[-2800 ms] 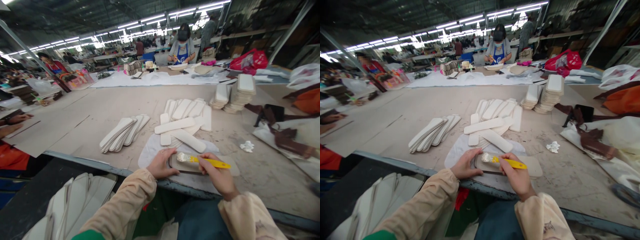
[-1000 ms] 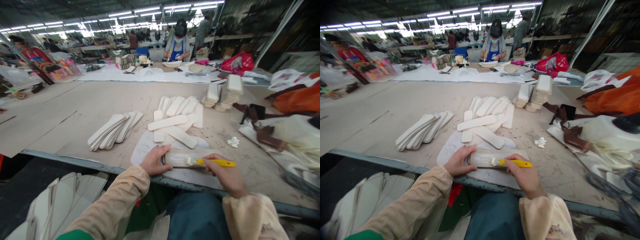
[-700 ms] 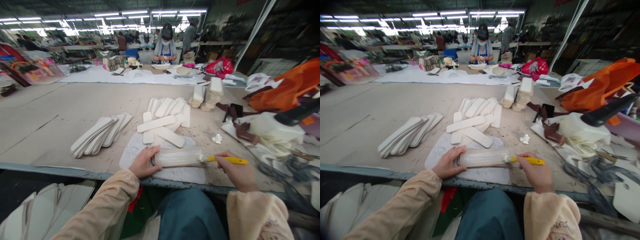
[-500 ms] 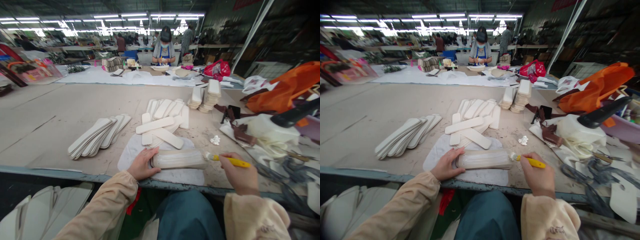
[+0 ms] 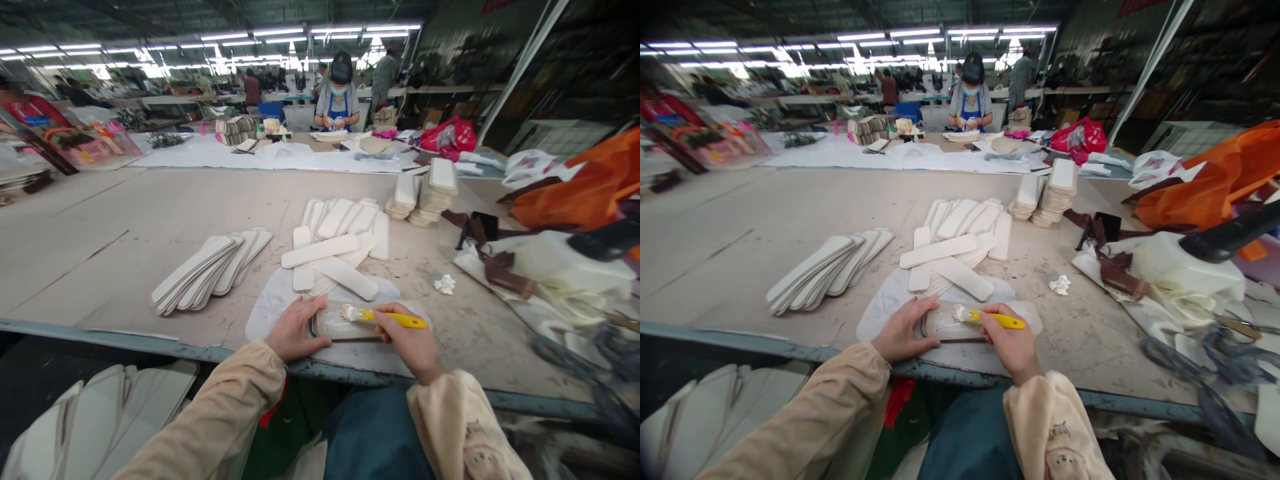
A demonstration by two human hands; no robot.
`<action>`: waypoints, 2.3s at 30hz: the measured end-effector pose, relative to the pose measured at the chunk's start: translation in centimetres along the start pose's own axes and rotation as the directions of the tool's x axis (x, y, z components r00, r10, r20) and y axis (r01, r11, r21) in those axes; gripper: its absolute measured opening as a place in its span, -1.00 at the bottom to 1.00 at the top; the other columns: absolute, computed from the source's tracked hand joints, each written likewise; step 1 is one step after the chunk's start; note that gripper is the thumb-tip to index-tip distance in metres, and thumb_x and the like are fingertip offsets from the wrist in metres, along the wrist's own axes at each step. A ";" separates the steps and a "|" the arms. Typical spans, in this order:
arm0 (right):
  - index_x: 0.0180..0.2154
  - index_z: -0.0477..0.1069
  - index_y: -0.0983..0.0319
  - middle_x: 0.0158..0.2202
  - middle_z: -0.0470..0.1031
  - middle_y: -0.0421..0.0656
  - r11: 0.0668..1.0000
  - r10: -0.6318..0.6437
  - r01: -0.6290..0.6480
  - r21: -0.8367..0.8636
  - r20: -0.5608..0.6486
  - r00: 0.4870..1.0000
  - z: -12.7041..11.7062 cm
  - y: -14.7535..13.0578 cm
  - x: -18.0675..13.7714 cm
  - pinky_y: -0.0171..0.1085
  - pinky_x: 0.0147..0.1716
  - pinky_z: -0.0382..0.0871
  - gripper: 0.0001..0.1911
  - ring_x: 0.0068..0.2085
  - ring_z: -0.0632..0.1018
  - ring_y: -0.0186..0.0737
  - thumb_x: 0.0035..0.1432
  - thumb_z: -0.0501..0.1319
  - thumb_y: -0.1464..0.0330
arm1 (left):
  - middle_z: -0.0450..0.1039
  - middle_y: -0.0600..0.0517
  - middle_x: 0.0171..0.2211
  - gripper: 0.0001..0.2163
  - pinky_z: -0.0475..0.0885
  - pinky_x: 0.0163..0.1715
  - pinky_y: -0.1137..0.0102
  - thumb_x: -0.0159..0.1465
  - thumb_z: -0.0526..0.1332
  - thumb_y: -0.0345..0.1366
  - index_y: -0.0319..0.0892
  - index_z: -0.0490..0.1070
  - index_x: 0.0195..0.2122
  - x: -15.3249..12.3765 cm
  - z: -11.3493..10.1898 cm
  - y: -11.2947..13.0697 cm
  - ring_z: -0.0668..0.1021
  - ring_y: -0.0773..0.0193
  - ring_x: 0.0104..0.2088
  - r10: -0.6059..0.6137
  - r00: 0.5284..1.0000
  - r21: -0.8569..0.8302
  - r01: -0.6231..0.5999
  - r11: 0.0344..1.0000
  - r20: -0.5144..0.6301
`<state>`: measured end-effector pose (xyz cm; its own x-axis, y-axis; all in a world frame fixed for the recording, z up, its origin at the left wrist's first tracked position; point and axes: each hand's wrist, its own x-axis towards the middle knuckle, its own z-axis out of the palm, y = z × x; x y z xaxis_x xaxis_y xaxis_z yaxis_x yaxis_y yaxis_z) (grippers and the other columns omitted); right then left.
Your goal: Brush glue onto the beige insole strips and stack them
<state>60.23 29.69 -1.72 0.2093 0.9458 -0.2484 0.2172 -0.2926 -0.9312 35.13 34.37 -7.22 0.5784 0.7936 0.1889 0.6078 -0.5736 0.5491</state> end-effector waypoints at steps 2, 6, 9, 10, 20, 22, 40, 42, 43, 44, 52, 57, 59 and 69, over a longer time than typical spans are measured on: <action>-0.34 0.46 0.17 -0.57 0.46 -0.26 0.999 0.042 -0.045 -0.031 -0.095 0.995 -1.9 0.4 0.3 -0.31 -0.50 0.29 -0.74 -0.53 0.42 -0.28 0.03 0.23 0.12 | 0.40 -0.13 0.15 -0.15 0.10 0.29 -0.06 0.07 0.39 -0.05 -0.14 0.05 0.32 0.0 -0.1 0.1 0.38 -0.03 0.20 0.001 1.000 0.000 -0.001 1.000 0.004; -0.34 0.47 0.17 -0.55 0.47 -0.25 0.981 0.089 -0.133 -0.141 -0.280 0.956 -6.8 1.5 0.4 -0.29 -0.47 0.29 -0.72 -0.52 0.43 -0.27 0.02 0.22 0.11 | 0.38 -0.14 0.17 -0.16 0.10 0.30 -0.06 0.07 0.39 -0.05 -0.13 0.06 0.32 0.0 -0.2 0.1 0.37 -0.04 0.21 0.005 1.000 0.001 -0.005 1.000 0.004; -0.34 0.47 0.16 -0.53 0.47 -0.25 0.963 0.066 -0.160 -0.218 -0.384 0.921 -9.3 2.1 -0.1 -0.28 -0.44 0.29 -0.73 -0.51 0.43 -0.27 0.04 0.21 0.11 | 0.36 -0.16 0.19 -0.18 0.10 0.30 -0.06 0.07 0.39 -0.05 -0.14 0.09 0.31 0.1 -0.2 0.2 0.37 -0.06 0.22 0.006 1.000 0.004 -0.007 1.000 0.002; -0.33 0.47 0.16 -0.52 0.47 -0.25 0.963 0.050 -0.149 -0.222 -0.399 0.916 -9.5 2.1 -0.3 -0.28 -0.44 0.29 -0.72 -0.50 0.43 -0.28 0.05 0.21 0.11 | 0.35 -0.16 0.19 -0.19 0.10 0.30 -0.06 0.07 0.39 -0.05 -0.15 0.10 0.30 0.1 -0.2 0.2 0.37 -0.06 0.22 0.008 1.000 0.004 -0.008 1.000 0.002; -0.25 0.45 0.19 -0.51 0.50 -0.26 0.994 -0.045 0.033 0.104 0.116 0.992 1.0 -0.8 -1.4 -0.35 -0.45 0.32 -0.66 -0.51 0.45 -0.33 0.08 0.25 0.07 | 0.41 -0.12 0.13 -0.03 0.06 0.30 -0.07 0.00 0.44 -0.06 -0.12 -0.05 0.35 0.1 -0.1 0.3 0.39 -0.03 0.18 -0.034 0.999 -0.053 0.034 0.998 0.005; -0.26 0.45 0.20 -0.52 0.50 -0.25 0.995 -0.031 0.016 0.102 0.145 0.989 2.1 -0.8 -1.3 -0.35 -0.46 0.32 -0.68 -0.52 0.45 -0.33 0.08 0.25 0.09 | 0.41 -0.11 0.13 -0.02 0.06 0.30 -0.07 -0.01 0.44 -0.06 -0.11 -0.07 0.36 0.1 -0.1 0.4 0.40 -0.02 0.18 -0.042 0.999 -0.058 0.043 0.997 0.009; -0.32 0.47 0.17 -0.55 0.48 -0.24 0.985 0.106 -0.149 -0.093 -0.357 0.928 -8.8 2.2 -0.7 -0.31 -0.51 0.27 -0.72 -0.54 0.41 -0.28 -0.01 0.22 0.13 | 0.38 -0.14 0.16 -0.16 0.10 0.30 -0.09 0.07 0.39 -0.04 -0.13 0.07 0.32 0.0 -0.1 -0.2 0.39 -0.06 0.19 -0.014 1.000 0.006 0.014 1.000 -0.007; -0.29 0.48 0.17 -0.53 0.49 -0.24 0.978 0.062 -0.140 -0.156 -0.421 0.905 -9.9 2.6 -0.8 -0.29 -0.47 0.29 -0.69 -0.52 0.44 -0.26 0.01 0.22 0.10 | 0.38 -0.15 0.16 -0.16 0.09 0.30 -0.09 0.08 0.38 -0.04 -0.14 0.06 0.33 0.0 -0.2 -0.2 0.39 -0.06 0.20 -0.019 1.000 0.011 0.019 1.000 0.004; -0.27 0.48 0.17 -0.51 0.50 -0.23 0.975 0.024 -0.121 -0.186 -0.457 0.889 -10.1 2.6 -0.9 -0.27 -0.44 0.30 -0.68 -0.50 0.46 -0.24 0.02 0.21 0.09 | 0.39 -0.15 0.16 -0.15 0.09 0.31 -0.09 0.08 0.38 -0.04 -0.15 0.05 0.33 0.0 -0.2 -0.1 0.38 -0.06 0.20 -0.023 1.000 0.014 0.023 1.000 0.008; -0.25 0.49 0.16 -0.49 0.51 -0.22 0.972 -0.021 -0.099 -0.214 -0.494 0.869 -10.1 2.6 -1.0 -0.26 -0.41 0.32 -0.67 -0.47 0.48 -0.21 0.04 0.20 0.08 | 0.39 -0.15 0.16 -0.15 0.08 0.31 -0.09 0.08 0.38 -0.05 -0.15 0.04 0.33 0.0 -0.2 -0.1 0.38 -0.06 0.20 -0.025 1.000 0.016 0.025 1.000 0.011; -0.25 0.54 0.15 -0.29 0.61 -0.09 0.688 -0.507 0.114 -0.717 -0.361 0.782 -6.4 2.7 -2.2 -0.21 -0.28 0.36 -0.71 -0.27 0.59 -0.06 0.15 0.12 0.17 | 0.41 -0.13 0.13 -0.14 0.09 0.31 -0.09 0.05 0.40 -0.07 -0.13 0.04 0.33 0.1 -0.3 0.2 0.41 -0.06 0.18 -0.024 1.000 -0.004 0.024 1.000 -0.009; -0.23 0.54 0.17 -0.24 0.61 -0.07 0.549 -0.622 0.433 -0.715 -0.003 0.783 -2.6 2.5 -2.9 -0.21 -0.22 0.41 -0.73 -0.23 0.60 -0.08 0.23 0.08 0.25 | 0.38 -0.14 0.16 -0.15 0.09 0.31 -0.08 0.06 0.40 -0.08 -0.13 0.06 0.32 0.0 -0.3 0.1 0.40 -0.05 0.19 -0.022 1.000 0.005 0.022 1.000 0.000; -0.21 0.52 0.15 -0.23 0.61 -0.11 0.613 -0.624 0.522 -0.592 0.043 0.781 -2.0 2.0 -3.4 -0.24 -0.19 0.42 -0.77 -0.21 0.60 -0.14 0.25 0.10 0.28 | 0.38 -0.14 0.17 -0.16 0.10 0.30 -0.08 0.06 0.40 -0.09 -0.13 0.06 0.32 0.0 -0.2 0.1 0.39 -0.05 0.20 -0.018 1.000 0.010 0.018 1.000 -0.002; -0.26 0.53 0.19 -0.29 0.60 -0.06 0.514 -0.635 0.246 -0.822 -0.172 0.753 -5.9 3.4 -3.5 -0.21 -0.32 0.36 -0.73 -0.30 0.60 -0.06 0.23 0.11 0.23 | 0.35 -0.18 0.19 -0.18 0.13 0.29 -0.07 0.05 0.40 -0.06 -0.15 0.12 0.29 0.1 -0.5 0.3 0.36 -0.09 0.22 -0.023 1.000 0.017 0.023 1.000 0.011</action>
<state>65.84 24.61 -2.42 0.1834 0.8737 0.4505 0.9467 -0.0335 -0.3204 35.15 34.38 -6.59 0.5697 0.8046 0.1674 0.6302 -0.5585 0.5394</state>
